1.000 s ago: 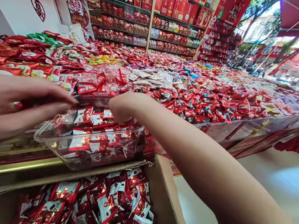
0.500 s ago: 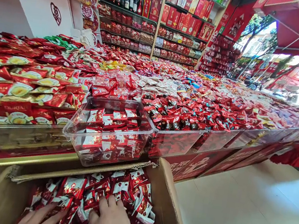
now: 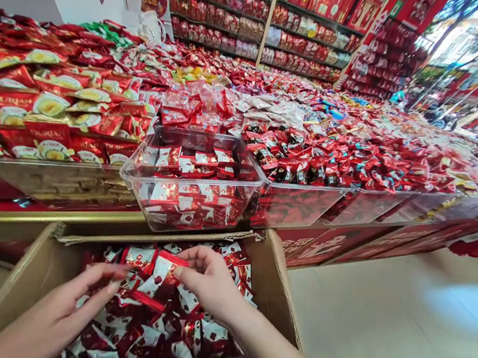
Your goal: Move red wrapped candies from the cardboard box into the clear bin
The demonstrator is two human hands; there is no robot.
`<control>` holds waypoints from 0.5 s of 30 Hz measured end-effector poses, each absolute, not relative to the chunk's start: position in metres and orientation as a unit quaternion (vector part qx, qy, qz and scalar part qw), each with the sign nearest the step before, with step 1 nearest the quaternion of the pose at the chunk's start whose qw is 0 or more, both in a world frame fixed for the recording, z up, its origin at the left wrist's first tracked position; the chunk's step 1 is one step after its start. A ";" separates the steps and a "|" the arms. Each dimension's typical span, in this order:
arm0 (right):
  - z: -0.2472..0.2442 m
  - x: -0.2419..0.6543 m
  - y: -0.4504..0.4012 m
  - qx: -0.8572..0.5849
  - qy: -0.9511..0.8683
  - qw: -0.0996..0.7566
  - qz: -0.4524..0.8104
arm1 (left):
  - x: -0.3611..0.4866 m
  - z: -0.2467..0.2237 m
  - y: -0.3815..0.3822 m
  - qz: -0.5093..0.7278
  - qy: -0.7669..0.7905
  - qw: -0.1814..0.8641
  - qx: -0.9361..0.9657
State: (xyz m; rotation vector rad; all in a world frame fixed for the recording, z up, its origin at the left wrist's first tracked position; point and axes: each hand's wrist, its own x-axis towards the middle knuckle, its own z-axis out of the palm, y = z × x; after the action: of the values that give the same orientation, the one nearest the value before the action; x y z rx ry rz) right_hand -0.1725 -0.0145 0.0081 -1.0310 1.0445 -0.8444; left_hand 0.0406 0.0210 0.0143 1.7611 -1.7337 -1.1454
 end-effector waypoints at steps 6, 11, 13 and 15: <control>0.024 -0.160 -0.006 -0.386 0.401 0.721 -0.413 | -0.003 0.026 0.027 -0.662 -0.460 0.320 0.498; 0.026 -0.152 -0.005 -0.398 0.411 0.696 -0.433 | -0.017 0.031 0.030 -0.682 -0.418 0.349 0.487; 0.028 -0.149 -0.003 -0.372 0.413 0.701 -0.447 | -0.020 0.032 0.032 -0.677 -0.398 0.372 0.496; 0.028 -0.147 0.000 -0.346 0.421 0.708 -0.450 | -0.023 0.031 0.033 -0.663 -0.379 0.393 0.513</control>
State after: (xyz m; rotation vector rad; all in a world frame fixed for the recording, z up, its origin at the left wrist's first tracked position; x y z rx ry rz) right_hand -0.1469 -0.0004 0.0280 -0.7673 0.9354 -0.9987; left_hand -0.0226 0.0331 0.0312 1.3011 -0.9614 -1.6823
